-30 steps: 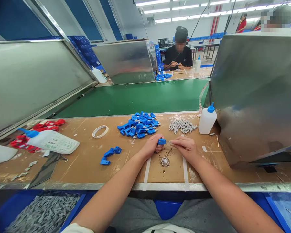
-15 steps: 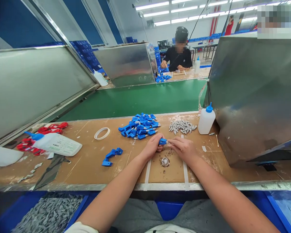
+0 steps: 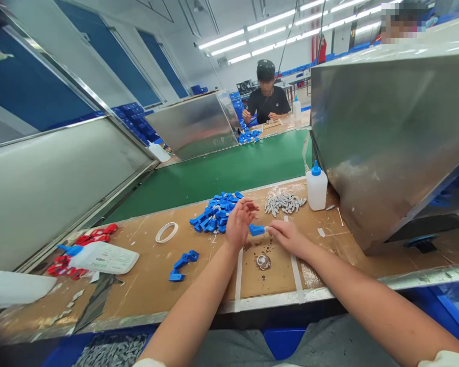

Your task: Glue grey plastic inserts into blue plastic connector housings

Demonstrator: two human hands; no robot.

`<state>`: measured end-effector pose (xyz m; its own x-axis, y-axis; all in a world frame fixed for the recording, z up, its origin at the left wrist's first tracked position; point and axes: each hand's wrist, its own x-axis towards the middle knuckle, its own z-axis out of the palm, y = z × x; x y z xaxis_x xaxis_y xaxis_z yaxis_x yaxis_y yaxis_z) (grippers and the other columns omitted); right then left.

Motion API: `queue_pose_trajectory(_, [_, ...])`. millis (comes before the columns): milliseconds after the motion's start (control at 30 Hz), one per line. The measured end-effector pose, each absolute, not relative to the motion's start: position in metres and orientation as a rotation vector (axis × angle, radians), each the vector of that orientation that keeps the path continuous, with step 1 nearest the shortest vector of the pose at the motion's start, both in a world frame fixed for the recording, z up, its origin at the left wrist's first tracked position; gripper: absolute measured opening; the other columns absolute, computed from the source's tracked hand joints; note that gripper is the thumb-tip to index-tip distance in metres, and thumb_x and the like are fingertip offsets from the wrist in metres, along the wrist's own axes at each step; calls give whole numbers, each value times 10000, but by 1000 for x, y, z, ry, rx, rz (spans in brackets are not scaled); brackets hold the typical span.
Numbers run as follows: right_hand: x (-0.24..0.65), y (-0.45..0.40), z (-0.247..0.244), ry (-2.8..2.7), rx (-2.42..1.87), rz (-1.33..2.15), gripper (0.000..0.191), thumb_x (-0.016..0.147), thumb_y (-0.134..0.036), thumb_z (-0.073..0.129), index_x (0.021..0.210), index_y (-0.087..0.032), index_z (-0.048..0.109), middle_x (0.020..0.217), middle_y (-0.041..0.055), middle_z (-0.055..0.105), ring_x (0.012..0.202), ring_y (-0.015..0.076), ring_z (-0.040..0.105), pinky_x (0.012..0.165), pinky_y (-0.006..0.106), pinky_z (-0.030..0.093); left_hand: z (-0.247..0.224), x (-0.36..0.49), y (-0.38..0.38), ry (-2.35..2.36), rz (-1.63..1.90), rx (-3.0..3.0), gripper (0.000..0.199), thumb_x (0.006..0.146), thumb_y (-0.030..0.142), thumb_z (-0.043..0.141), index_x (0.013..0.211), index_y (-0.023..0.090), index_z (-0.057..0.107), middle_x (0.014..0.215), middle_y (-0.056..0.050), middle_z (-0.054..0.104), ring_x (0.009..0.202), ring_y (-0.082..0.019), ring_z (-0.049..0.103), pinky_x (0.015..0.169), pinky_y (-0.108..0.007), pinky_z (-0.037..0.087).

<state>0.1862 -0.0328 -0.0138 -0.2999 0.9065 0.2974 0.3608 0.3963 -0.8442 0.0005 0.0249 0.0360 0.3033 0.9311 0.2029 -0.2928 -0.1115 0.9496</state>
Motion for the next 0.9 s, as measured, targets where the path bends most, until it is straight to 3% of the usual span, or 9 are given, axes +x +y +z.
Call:
queue_pose_trajectory(133, [183, -33, -22, -1956, -1143, 815, 486, 1079, -555, 348, 773, -199, 474, 748, 10, 552, 718, 157, 493, 679, 268, 330, 20, 24, 24, 450, 1169, 986, 411, 945, 573, 506, 1001, 181, 615, 906, -69, 577, 839, -180, 546, 700, -273, 425])
queue_pose_trajectory(467, [180, -30, -33, -2041, -1201, 775, 340, 1059, -383, 386, 767, -209, 403, 741, 14, 548, 699, 156, 463, 661, 256, 301, 11, 27, 13, 453, 1246, 1063, 336, 911, 515, 557, 870, 188, 627, 770, -40, 483, 736, -171, 446, 701, -298, 397])
queue_pose_trajectory(633, [181, -31, -31, -2051, -1184, 758, 376, 1071, -422, 372, 762, -212, 413, 732, 9, 552, 685, 155, 479, 655, 257, 317, 2, 29, 19, 511, 1275, 1130, 331, 897, 502, 547, 862, 183, 630, 767, -41, 497, 732, -175, 461, 719, -313, 409])
queue_pose_trajectory(800, [183, -32, -29, -1991, -1219, 688, 471, 1087, -520, 341, 751, -214, 465, 699, 7, 559, 662, 162, 514, 634, 266, 343, 8, 16, 29, 855, 1324, 1341, 439, 985, 518, 409, 871, 180, 664, 793, -48, 598, 713, -168, 512, 651, -294, 394])
queue_pose_trajectory(900, [187, -31, -29, -1886, -1218, 658, 487, 1082, -561, 349, 811, -217, 561, 735, 20, 614, 709, 180, 573, 678, 281, 410, 25, -1, 24, 1004, 1016, 1859, 374, 953, 543, 572, 917, 201, 719, 888, -38, 702, 798, -180, 598, 709, -295, 428])
